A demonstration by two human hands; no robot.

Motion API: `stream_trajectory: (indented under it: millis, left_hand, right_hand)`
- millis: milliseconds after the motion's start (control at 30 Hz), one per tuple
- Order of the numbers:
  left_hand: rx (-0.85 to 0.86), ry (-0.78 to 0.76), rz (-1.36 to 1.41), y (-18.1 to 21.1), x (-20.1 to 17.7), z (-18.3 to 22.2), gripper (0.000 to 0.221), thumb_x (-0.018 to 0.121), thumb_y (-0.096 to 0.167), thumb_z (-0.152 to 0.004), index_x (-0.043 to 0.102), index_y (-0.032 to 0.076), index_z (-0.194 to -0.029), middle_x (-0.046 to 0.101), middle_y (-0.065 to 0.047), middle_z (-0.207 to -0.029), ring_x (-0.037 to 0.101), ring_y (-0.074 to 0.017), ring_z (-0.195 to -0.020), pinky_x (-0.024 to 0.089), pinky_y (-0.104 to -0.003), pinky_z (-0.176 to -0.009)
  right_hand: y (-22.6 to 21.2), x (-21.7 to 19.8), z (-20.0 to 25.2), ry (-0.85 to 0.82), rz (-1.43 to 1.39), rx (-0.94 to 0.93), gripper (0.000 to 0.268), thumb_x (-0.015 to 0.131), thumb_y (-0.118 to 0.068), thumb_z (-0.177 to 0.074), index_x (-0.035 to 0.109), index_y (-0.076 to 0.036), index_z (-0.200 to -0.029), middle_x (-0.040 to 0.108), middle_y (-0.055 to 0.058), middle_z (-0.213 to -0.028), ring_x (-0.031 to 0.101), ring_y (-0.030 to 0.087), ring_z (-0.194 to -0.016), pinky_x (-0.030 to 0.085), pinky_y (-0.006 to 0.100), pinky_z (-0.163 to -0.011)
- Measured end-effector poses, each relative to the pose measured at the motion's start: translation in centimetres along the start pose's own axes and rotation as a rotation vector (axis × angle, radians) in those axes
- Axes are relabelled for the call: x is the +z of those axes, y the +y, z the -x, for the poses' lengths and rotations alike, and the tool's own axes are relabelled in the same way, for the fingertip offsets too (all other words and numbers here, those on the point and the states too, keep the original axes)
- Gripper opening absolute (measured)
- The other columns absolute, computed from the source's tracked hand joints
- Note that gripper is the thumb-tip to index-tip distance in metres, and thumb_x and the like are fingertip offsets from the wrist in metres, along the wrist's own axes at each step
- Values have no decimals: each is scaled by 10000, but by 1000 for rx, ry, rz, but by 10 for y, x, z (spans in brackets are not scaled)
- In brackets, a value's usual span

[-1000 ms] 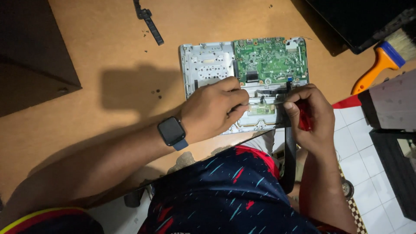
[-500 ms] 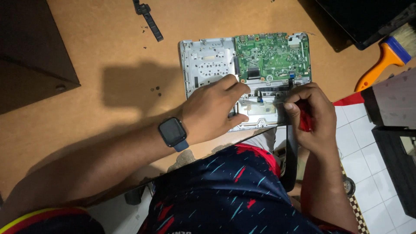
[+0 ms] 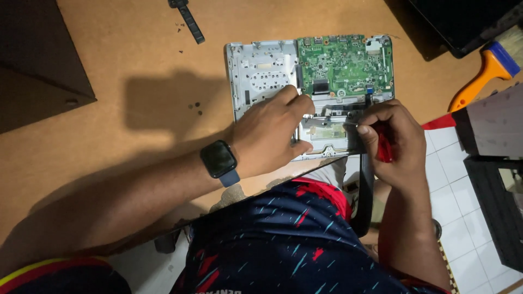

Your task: Reinstalling internal components and connecting ribbon cables inside a laptop chassis using a screwdriver.

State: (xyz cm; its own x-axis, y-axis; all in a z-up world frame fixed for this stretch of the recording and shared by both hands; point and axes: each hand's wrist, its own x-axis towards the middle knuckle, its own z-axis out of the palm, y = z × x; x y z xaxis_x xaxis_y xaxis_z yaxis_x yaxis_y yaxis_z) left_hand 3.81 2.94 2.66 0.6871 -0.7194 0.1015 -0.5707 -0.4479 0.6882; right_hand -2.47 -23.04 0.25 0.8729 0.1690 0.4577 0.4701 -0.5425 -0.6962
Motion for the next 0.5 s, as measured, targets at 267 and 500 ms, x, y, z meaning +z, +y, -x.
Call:
stream_trajectory:
  millis: [267,500]
  left_hand:
    - [-59,53,-105,-6,16,-2,533,881,277,-791,571,99,-1186,544,-125,-1116,635,-368,-887,521,-520,-684]
    - [-35,65,-62,-5,13,0,519,870,224,-789,554,100,-1181,533,-120,-1117,629,-365,-841,502,-511,-635]
  right_hand:
    - [-12,-1,-1,-34,70,75,91,602,-39,-1095,571,23,-1036,590,161,-1027,601,255,-927,482,327,-839]
    - [-10,-2,-2,-42,195,-25,379,770,-158,-1000,601,88,-1234,503,251,-1223,550,278,-1029,511,296,-740]
